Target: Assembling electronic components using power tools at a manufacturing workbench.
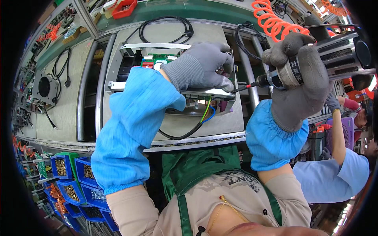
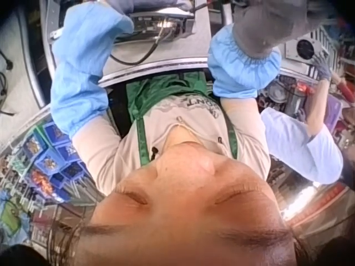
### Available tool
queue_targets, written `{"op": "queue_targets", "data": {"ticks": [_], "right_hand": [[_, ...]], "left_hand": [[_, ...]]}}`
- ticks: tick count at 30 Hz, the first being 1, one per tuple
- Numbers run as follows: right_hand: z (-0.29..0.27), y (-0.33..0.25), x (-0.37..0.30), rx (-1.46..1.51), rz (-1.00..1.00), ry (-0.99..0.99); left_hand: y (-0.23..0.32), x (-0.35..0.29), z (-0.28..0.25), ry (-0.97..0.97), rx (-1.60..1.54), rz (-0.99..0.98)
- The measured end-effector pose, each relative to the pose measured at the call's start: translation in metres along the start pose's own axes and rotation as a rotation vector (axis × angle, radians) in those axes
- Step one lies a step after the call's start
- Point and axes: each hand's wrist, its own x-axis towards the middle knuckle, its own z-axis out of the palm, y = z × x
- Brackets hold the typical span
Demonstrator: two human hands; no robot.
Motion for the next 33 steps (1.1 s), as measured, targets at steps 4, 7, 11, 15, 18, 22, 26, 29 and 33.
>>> {"op": "queue_targets", "data": {"ticks": [4, 7, 11, 15, 18, 22, 26, 29, 33], "right_hand": [[0.001, -0.006, 0.001, -0.239, -0.019, -0.067], [-0.007, -0.001, 0.003, -0.081, -0.001, -0.093], [-0.001, 0.001, 0.003, -0.227, -0.078, 0.081], [0.002, -0.005, 0.0, -0.215, -0.015, 0.045], [-0.005, -0.004, 0.002, 0.072, 0.111, 0.044], [-0.015, 0.002, 0.003, 0.418, 0.23, -0.012], [0.005, 0.01, 0.001, -0.13, -0.067, -0.004], [0.004, 0.006, 0.005, -0.348, -0.132, 0.045], [0.001, 0.008, 0.012, -0.354, -0.197, 0.03]], "left_hand": [[0.003, -0.003, 0.002, 0.088, 0.063, 0.059], [0.014, -0.003, -0.014, -0.031, 0.037, -0.014], [0.005, -0.007, -0.002, 0.076, 0.253, 0.131], [0.008, 0.001, -0.002, -0.021, 0.26, 0.047], [0.01, 0.007, -0.009, -0.092, 0.214, 0.042], [0.005, 0.004, -0.003, -0.026, 0.215, 0.087], [0.005, 0.005, -0.007, -0.057, 0.224, 0.073], [0.007, 0.005, -0.011, -0.096, 0.228, 0.049], [0.006, 0.004, -0.01, -0.079, 0.212, 0.069]]}}
